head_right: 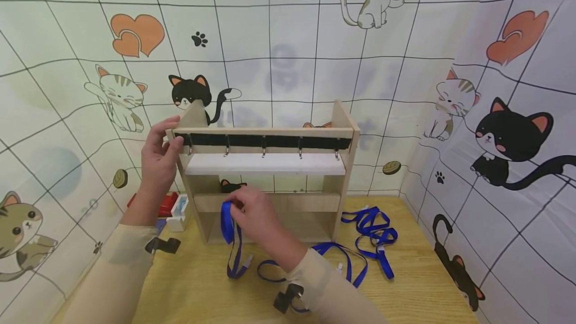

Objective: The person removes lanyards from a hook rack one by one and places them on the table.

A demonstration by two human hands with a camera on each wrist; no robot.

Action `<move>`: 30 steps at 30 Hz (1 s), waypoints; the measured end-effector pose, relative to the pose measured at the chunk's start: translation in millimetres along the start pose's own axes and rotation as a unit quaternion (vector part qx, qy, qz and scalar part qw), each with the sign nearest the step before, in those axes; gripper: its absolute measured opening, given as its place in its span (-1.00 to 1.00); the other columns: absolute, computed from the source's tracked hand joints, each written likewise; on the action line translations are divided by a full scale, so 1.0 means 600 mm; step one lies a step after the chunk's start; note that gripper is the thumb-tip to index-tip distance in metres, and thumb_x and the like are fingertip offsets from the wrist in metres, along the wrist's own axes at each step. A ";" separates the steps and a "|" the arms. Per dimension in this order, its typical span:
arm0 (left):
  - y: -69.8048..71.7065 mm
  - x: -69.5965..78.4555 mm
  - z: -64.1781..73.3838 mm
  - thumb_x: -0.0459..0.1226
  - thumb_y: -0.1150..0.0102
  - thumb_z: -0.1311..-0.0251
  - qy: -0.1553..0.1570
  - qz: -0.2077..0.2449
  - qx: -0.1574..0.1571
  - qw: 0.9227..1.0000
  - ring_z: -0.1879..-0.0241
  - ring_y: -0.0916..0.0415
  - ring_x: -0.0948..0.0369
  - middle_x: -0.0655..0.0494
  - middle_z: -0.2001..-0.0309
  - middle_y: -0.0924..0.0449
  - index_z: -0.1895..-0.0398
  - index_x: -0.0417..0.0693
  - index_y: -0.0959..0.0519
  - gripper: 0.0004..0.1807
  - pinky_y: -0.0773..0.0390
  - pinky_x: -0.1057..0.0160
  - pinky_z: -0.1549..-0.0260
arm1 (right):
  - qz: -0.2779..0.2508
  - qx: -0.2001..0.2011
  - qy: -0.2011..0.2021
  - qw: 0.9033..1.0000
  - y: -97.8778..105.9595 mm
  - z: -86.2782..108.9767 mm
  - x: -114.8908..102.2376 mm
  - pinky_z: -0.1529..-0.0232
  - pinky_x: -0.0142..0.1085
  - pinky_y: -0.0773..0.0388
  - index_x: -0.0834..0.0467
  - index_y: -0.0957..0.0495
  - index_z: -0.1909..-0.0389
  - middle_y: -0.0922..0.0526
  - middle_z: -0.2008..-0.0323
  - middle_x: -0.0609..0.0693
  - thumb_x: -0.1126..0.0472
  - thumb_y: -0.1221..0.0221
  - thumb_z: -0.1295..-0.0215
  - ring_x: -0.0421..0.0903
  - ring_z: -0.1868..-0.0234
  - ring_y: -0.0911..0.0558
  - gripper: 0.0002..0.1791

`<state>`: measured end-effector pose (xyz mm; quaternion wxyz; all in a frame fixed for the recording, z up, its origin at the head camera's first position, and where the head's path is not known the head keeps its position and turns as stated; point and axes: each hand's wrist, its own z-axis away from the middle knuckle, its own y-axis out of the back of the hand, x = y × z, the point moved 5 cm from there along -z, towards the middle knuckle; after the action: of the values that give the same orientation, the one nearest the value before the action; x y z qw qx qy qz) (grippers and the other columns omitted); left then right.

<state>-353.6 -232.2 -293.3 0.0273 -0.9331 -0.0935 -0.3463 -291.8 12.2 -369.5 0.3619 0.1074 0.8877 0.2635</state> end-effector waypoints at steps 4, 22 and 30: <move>-0.005 0.019 0.003 -0.45 -0.15 -0.62 0.001 0.001 -0.001 1.000 -0.49 -0.37 0.05 -0.09 -0.56 -0.44 -0.43 -0.34 -0.43 -0.60 -0.45 0.20 -0.24 | 0.029 -0.036 0.001 0.999 -0.015 0.011 0.019 0.27 -0.44 -0.67 0.17 -0.82 0.08 -0.76 0.21 -0.05 0.42 -0.36 -0.50 -0.26 0.28 -0.68 -0.87; 0.001 -0.008 -0.005 -0.42 -0.18 -0.62 -0.001 0.008 0.000 1.000 -0.50 -0.37 0.05 0.03 -0.56 -0.46 -0.44 -0.22 -0.48 -0.60 -0.43 0.17 -0.25 | 0.107 -0.190 0.031 0.975 -0.094 0.046 0.096 0.12 -0.43 -0.60 0.09 -0.85 0.03 -0.79 0.10 -0.09 0.32 -0.37 -0.52 -0.24 0.12 -0.69 -0.85; -0.007 0.020 0.002 -0.43 -0.14 -0.64 0.009 0.009 0.000 1.000 -0.50 -0.37 0.04 -0.08 -0.56 -0.44 -0.42 -0.34 -0.43 -0.61 -0.43 0.18 -0.27 | 0.138 -0.260 0.037 0.955 -0.143 0.066 0.126 0.10 -0.52 -0.54 -0.04 -0.87 0.03 -0.76 0.06 -0.21 0.22 -0.39 -0.55 -0.33 0.08 -0.68 -0.87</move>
<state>-344.9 -225.9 -286.2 0.0311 -0.9307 -0.0846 -0.3546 -318.0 -15.6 -484.2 0.3045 0.1210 0.7775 0.5367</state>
